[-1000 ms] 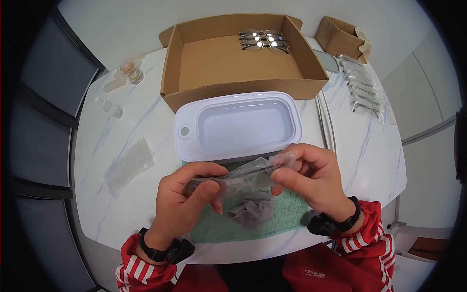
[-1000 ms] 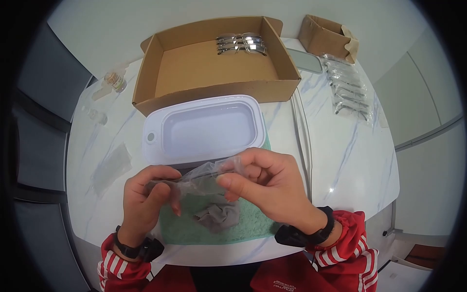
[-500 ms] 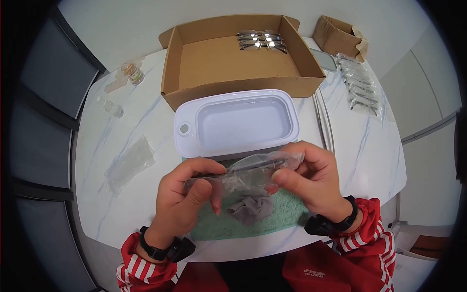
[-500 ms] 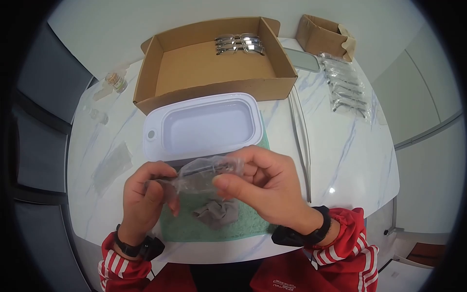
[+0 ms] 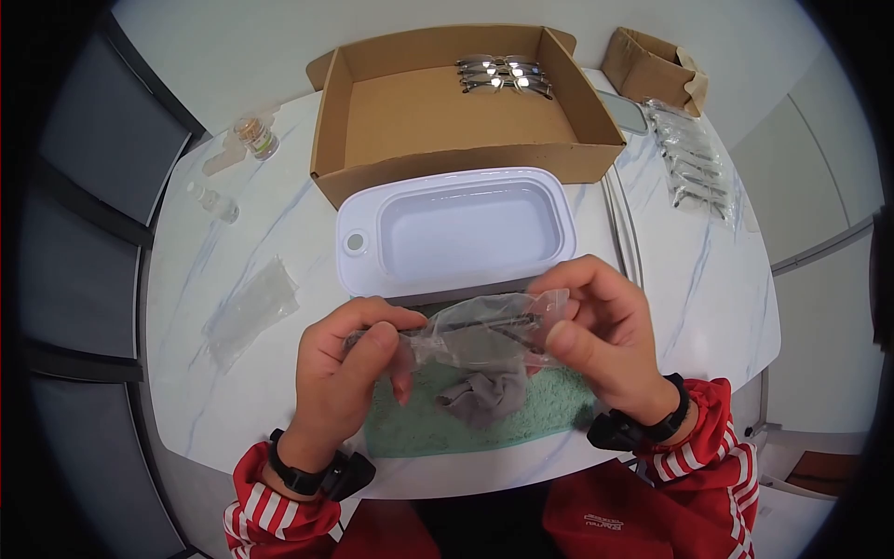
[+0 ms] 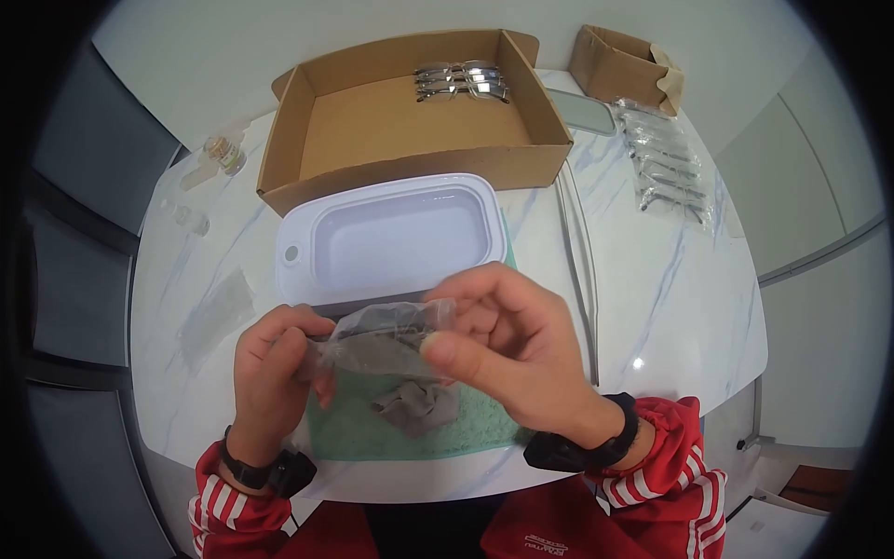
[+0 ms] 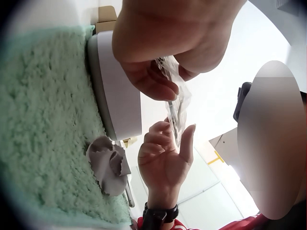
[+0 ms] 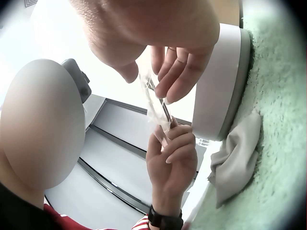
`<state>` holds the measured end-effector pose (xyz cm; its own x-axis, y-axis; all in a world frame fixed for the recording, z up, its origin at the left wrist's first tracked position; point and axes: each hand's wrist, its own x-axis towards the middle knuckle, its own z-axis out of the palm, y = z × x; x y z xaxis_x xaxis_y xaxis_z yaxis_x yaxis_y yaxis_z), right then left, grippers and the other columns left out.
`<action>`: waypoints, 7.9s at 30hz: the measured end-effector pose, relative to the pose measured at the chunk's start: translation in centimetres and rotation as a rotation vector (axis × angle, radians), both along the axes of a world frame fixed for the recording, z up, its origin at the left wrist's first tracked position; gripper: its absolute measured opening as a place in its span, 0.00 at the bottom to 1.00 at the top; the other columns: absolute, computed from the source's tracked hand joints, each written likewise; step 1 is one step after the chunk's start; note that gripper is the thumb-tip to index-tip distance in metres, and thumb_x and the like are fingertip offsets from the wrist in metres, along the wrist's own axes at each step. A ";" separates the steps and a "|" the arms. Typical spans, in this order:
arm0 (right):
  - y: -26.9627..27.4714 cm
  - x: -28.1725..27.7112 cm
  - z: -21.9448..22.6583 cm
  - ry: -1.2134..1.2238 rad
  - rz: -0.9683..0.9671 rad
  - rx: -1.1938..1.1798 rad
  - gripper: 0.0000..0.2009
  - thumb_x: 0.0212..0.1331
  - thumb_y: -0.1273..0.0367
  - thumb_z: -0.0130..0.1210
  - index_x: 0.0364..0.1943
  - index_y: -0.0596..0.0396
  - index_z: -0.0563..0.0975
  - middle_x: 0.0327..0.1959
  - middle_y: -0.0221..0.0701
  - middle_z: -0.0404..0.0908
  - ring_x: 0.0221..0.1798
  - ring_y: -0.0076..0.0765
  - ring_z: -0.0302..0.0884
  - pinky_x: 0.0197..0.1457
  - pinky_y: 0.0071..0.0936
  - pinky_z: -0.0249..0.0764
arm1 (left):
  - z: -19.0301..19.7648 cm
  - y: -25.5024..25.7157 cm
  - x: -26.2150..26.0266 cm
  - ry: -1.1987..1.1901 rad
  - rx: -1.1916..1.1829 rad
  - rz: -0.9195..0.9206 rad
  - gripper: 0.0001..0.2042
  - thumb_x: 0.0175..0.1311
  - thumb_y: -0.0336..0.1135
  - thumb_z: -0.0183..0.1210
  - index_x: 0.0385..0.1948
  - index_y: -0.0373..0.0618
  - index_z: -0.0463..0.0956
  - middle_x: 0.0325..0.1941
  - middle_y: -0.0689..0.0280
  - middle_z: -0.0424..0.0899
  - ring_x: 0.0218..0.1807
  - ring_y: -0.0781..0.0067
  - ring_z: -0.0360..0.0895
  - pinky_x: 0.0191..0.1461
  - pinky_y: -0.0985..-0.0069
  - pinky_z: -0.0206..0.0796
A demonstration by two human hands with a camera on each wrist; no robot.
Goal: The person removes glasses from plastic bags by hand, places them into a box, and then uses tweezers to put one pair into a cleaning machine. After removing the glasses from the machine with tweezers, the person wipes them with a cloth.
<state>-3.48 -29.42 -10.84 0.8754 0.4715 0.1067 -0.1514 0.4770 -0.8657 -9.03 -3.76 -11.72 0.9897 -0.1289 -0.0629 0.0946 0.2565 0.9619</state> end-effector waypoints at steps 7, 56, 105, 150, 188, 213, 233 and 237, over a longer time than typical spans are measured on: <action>0.4 -0.5 -0.9 -0.035 -0.008 -0.125 0.07 0.63 0.80 0.62 0.43 0.62 0.77 0.40 0.32 0.84 0.38 0.18 0.82 0.40 0.15 0.77 | 0.6 -0.9 0.1 0.071 0.043 -0.030 0.14 0.70 0.30 0.60 0.52 0.33 0.78 0.37 0.64 0.81 0.29 0.79 0.78 0.31 0.80 0.72; -3.4 3.2 -0.1 -0.183 -0.481 -0.223 0.09 0.75 0.66 0.52 0.47 0.58 0.74 0.37 0.29 0.77 0.31 0.24 0.78 0.41 0.28 0.78 | 3.3 6.3 -1.2 -0.092 0.240 0.586 0.09 0.67 0.33 0.66 0.40 0.36 0.82 0.26 0.68 0.81 0.22 0.82 0.74 0.24 0.82 0.64; -1.5 1.2 -0.1 -0.175 -0.293 -0.275 0.09 0.72 0.67 0.56 0.44 0.61 0.77 0.35 0.34 0.83 0.32 0.27 0.82 0.39 0.25 0.81 | 4.6 2.1 0.4 -0.136 0.581 0.017 0.12 0.75 0.37 0.56 0.47 0.37 0.81 0.35 0.66 0.82 0.33 0.79 0.74 0.38 0.80 0.68; 4.9 32.6 2.3 -1.265 0.154 -1.914 0.07 0.45 0.68 0.71 0.29 0.51 0.88 0.30 0.40 0.87 0.36 0.48 0.86 0.46 0.40 0.82 | 1.9 0.1 -0.8 -0.193 0.183 0.125 0.12 0.77 0.35 0.50 0.36 0.38 0.80 0.25 0.69 0.80 0.27 0.86 0.73 0.31 0.84 0.65; -12.1 6.9 5.4 -0.678 -0.250 -1.216 0.10 0.59 0.70 0.63 0.38 0.58 0.73 0.31 0.33 0.77 0.36 0.31 0.79 0.39 0.30 0.73 | 1.4 -0.5 -0.2 -0.082 0.078 0.105 0.16 0.77 0.44 0.50 0.34 0.41 0.76 0.22 0.69 0.75 0.21 0.82 0.67 0.25 0.83 0.56; -0.3 1.7 0.5 0.018 -0.153 -0.264 0.08 0.65 0.73 0.63 0.44 0.59 0.78 0.36 0.28 0.82 0.27 0.18 0.75 0.31 0.18 0.73 | 0.9 -1.0 0.3 0.128 0.032 -0.031 0.15 0.68 0.30 0.65 0.53 0.33 0.79 0.34 0.61 0.86 0.30 0.77 0.81 0.34 0.78 0.77; 0.7 -0.3 0.3 0.039 -0.064 -0.212 0.14 0.65 0.73 0.63 0.53 0.62 0.76 0.36 0.30 0.82 0.32 0.18 0.80 0.36 0.18 0.76 | -0.2 -0.8 0.4 0.044 -0.019 -0.062 0.16 0.74 0.37 0.59 0.54 0.35 0.73 0.38 0.59 0.85 0.31 0.77 0.80 0.33 0.79 0.74; 0.6 0.3 -0.1 -0.020 -0.206 -0.079 0.09 0.67 0.74 0.61 0.47 0.60 0.75 0.35 0.29 0.81 0.31 0.18 0.79 0.34 0.18 0.76 | -0.3 -0.6 0.5 0.032 -0.028 -0.036 0.16 0.74 0.38 0.59 0.54 0.35 0.73 0.38 0.59 0.85 0.31 0.77 0.80 0.33 0.79 0.74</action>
